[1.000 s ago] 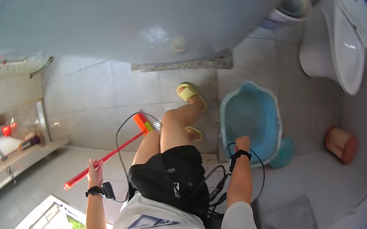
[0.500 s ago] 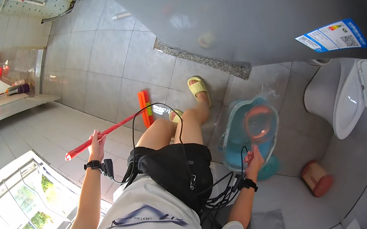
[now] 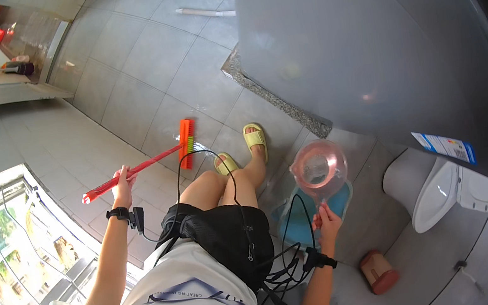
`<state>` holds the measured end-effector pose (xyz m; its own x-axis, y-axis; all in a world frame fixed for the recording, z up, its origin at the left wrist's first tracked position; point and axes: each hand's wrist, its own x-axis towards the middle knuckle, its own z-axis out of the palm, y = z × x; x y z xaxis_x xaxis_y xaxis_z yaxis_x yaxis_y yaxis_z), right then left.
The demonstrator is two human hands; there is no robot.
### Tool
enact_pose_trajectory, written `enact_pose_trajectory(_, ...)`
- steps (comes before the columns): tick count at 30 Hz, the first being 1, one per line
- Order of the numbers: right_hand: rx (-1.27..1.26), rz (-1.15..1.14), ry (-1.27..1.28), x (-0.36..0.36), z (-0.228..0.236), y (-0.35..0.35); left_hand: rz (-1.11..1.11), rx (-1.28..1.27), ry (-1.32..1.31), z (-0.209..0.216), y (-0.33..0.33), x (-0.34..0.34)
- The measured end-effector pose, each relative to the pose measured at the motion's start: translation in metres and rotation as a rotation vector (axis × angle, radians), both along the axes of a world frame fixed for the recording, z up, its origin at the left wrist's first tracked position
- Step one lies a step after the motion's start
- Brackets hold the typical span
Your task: The person sweeps the tiled floor using a long-handled broom and splashes water on the floor with a handheld scooper.
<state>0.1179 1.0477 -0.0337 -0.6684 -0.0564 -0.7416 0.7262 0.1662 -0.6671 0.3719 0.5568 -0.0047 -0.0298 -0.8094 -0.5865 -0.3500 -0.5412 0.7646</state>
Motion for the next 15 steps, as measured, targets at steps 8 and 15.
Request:
enact_pose_trajectory(8,0.124,0.376,-0.398,-0.071,-0.107,-0.149,-0.007,-0.032,-0.058,0.007,0.01,0.001)
enact_pose_trajectory(15,0.181,0.461,-0.699,-0.103,-0.165,-0.255,0.009,-0.034,-0.093,0.003,0.015,-0.01)
